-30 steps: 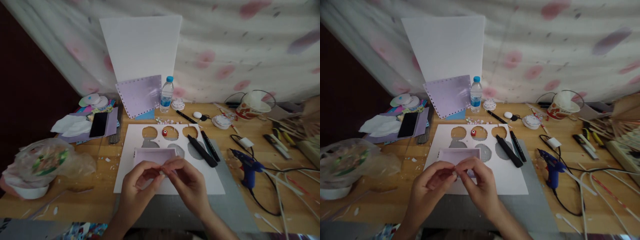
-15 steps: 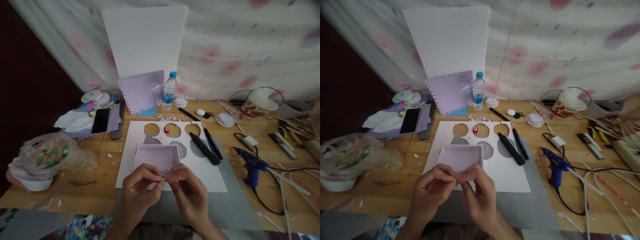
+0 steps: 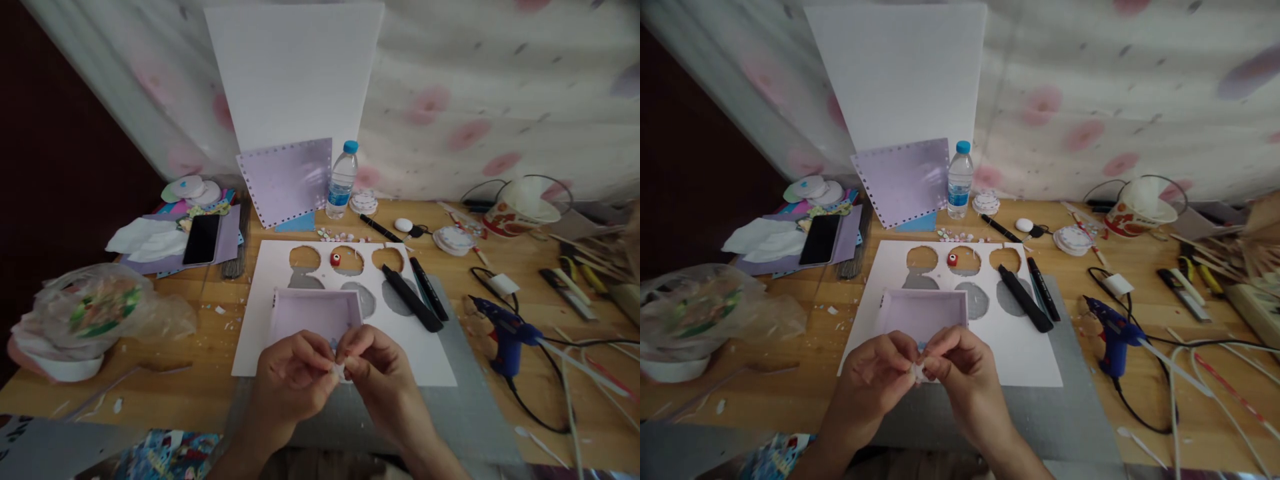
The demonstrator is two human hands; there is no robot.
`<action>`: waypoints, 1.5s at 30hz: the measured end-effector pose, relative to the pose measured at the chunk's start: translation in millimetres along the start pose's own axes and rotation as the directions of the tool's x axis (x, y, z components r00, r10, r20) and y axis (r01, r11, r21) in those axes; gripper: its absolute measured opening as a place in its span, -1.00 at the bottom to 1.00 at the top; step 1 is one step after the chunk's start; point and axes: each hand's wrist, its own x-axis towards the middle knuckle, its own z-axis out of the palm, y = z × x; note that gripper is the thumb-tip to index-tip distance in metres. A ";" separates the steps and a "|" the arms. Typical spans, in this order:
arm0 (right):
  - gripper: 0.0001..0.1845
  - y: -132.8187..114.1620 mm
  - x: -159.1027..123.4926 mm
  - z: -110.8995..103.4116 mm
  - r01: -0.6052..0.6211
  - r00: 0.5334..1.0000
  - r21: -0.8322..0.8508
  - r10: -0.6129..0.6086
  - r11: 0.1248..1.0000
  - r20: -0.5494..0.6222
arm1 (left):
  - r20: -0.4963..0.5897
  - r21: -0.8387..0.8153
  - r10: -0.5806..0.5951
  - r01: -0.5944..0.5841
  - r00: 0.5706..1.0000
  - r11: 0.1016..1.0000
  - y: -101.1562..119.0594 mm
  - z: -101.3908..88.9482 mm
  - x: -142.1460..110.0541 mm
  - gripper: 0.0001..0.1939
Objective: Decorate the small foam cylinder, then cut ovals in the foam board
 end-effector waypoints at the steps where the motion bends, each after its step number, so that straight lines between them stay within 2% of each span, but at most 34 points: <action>1: -0.88 -0.6 0.6 1.6 -0.036 0.999 0.039 0.036 0.999 0.008 | 0.002 -0.041 -0.031 0.031 1.000 0.999 -0.2 -0.1 0.3 -0.84; 4: -0.87 -2.5 1.5 3.5 -0.076 0.997 0.053 0.074 0.996 0.032 | -0.019 -0.153 -0.124 0.120 0.992 0.981 0.7 1.7 1.2 -0.84; 7: -0.94 -7.5 0.4 0.7 0.081 0.995 -0.216 -0.068 0.973 0.066 | -0.055 -0.218 -0.209 0.192 0.976 0.957 3.6 4.1 2.6 -0.85; 8: -0.96 -10.1 -0.2 -0.6 0.162 0.985 -0.346 -0.133 0.924 0.105 | -0.069 -0.223 -0.231 0.211 0.970 0.952 4.5 4.2 3.0 -0.86; 10: -0.90 -15.8 -1.2 -2.8 0.303 0.952 -0.573 -0.214 0.762 0.218 | -0.101 -0.201 -0.246 0.222 0.964 0.954 5.3 2.7 3.2 -0.86; 13: -0.80 -22.7 -1.0 -4.9 0.410 0.912 -0.742 -0.234 0.530 0.337 | -0.124 -0.112 -0.216 0.203 0.968 0.973 3.5 -3.5 2.1 -0.87; 15: -0.84 -25.3 -0.3 -6.0 0.419 0.908 -0.785 -0.213 0.456 0.361 | -0.109 -0.047 -0.192 0.188 0.975 0.981 0.8 -8.7 1.1 -0.90; 18: -0.88 -28.3 -0.1 -7.8 0.435 0.900 -0.806 -0.157 0.401 0.407 | -0.090 0.039 -0.169 0.173 0.981 0.984 -2.4 -13.9 0.7 -0.92; 23: -0.84 -32.5 -1.1 -11.1 0.504 0.863 -0.815 -0.125 0.285 0.490 | -0.073 0.222 -0.158 0.170 0.985 0.960 3.0 -10.9 2.7 -0.92; 25: -0.84 -33.0 -1.1 -11.4 0.508 0.861 -0.819 -0.121 0.266 0.495 | -0.033 0.364 -0.128 0.131 0.991 0.922 6.9 -9.0 2.8 -0.88; 28: -0.81 -32.9 -1.5 -10.0 0.502 0.863 -0.827 -0.093 0.253 0.496 | 0.098 0.611 -0.095 0.015 0.991 0.791 6.8 -9.9 -0.3 -0.81; 31: -0.76 -31.7 -2.8 -7.6 0.506 0.860 -0.821 -0.084 0.263 0.503 | 0.115 0.712 0.046 -0.115 0.992 0.693 -2.6 -13.2 -6.8 -0.81; 33: -0.77 -29.9 -3.7 -6.1 0.487 0.870 -0.809 -0.109 0.328 0.480 | 0.083 0.700 0.134 -0.154 0.987 0.697 -10.4 -14.5 -11.4 -0.78; 34: -0.79 -28.6 -4.0 -5.4 0.463 0.883 -0.799 -0.123 0.385 0.452 | 0.077 0.684 0.143 -0.157 0.987 0.712 -13.6 -14.7 -13.3 -0.75; 38: -0.83 -22.2 -3.2 -2.4 0.306 0.945 -0.685 -0.124 0.661 0.303 | 0.077 0.630 0.079 -0.110 0.994 0.769 -20.5 -13.8 -16.6 -0.67; 40: -0.82 -18.7 -1.9 -0.3 0.226 0.966 -0.600 -0.097 0.767 0.240 | 0.055 0.598 0.033 -0.059 0.998 0.799 -23.2 -14.2 -16.6 -0.61; 43: -0.80 -13.5 -0.5 2.0 0.111 0.985 -0.472 -0.033 0.875 0.169 | 0.025 0.534 -0.047 0.026 0.999 0.845 -28.4 -16.5 -16.3 -0.56; 45: -0.79 -10.7 -0.5 1.7 0.067 0.988 -0.426 -0.001 0.902 0.154 | -0.003 0.518 -0.052 0.046 0.999 0.854 -30.6 -18.0 -15.9 -0.55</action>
